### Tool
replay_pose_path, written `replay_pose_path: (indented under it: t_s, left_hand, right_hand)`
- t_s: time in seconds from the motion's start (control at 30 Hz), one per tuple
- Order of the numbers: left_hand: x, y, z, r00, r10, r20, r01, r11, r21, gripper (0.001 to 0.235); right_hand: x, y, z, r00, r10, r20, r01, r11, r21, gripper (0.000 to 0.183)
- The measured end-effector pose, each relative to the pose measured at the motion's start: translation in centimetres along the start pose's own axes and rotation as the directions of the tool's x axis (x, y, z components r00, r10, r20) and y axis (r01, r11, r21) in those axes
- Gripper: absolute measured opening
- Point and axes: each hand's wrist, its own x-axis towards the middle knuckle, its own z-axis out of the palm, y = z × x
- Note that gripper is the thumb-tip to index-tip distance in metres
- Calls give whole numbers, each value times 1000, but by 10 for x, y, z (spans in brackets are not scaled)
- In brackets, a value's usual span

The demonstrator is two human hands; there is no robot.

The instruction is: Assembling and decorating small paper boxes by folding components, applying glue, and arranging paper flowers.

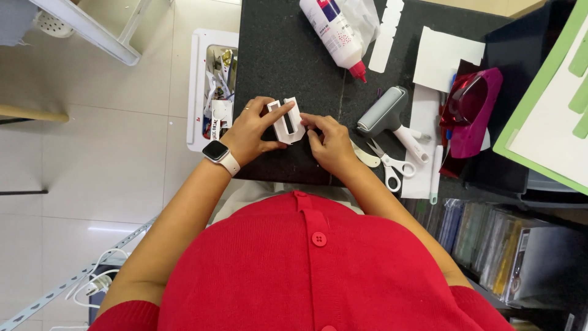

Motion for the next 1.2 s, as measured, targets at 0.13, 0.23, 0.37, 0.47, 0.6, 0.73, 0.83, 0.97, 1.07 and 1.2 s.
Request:
replay_pose_path:
  t_s: [0.13, 0.23, 0.37, 0.47, 0.6, 0.73, 0.83, 0.97, 1.07, 1.2]
  left_hand:
    - [4, 1, 1, 997, -14, 74, 6, 994, 106, 89]
    - [4, 0, 0, 995, -15, 95, 2, 992, 128, 89]
    - [4, 3, -2, 993, -41, 115, 27, 993, 119, 89]
    - [4, 3, -4, 991, -47, 126, 33, 993, 111, 90]
    - [5, 6, -4, 990, -47, 136, 30, 991, 130, 90]
    - [6, 8, -7, 990, -42, 133, 27, 994, 109, 90]
    - [5, 7, -7, 991, -33, 128, 16, 991, 131, 90]
    - [4, 6, -6, 993, -22, 118, 7, 991, 131, 90]
    - [3, 8, -8, 994, -19, 108, 6, 992, 123, 91]
    - [2, 8, -6, 994, -22, 103, 8, 991, 137, 91]
  right_hand:
    - [0, -2, 0, 1000, 10, 3, -10, 1000, 3, 37]
    - [0, -5, -2, 1000, 11, 6, -11, 1000, 0, 36]
    - [0, -7, -6, 998, 50, 32, -50, 999, 0, 34]
    - [0, -3, -7, 998, 41, 51, -41, 999, -2, 34]
    - [0, -25, -11, 959, -283, 14, 280, 938, -204, 29]
    - [-6, -31, -6, 864, -501, 51, 480, 787, -388, 22]
    - [-9, -31, -1, 792, -605, 83, 564, 672, -480, 26]
    - [-12, -24, 4, 786, -612, 91, 542, 611, -577, 35]
    - [-13, -21, 6, 788, -610, 81, 537, 617, -575, 37]
    - [-14, -19, 7, 791, -607, 78, 524, 607, -597, 38]
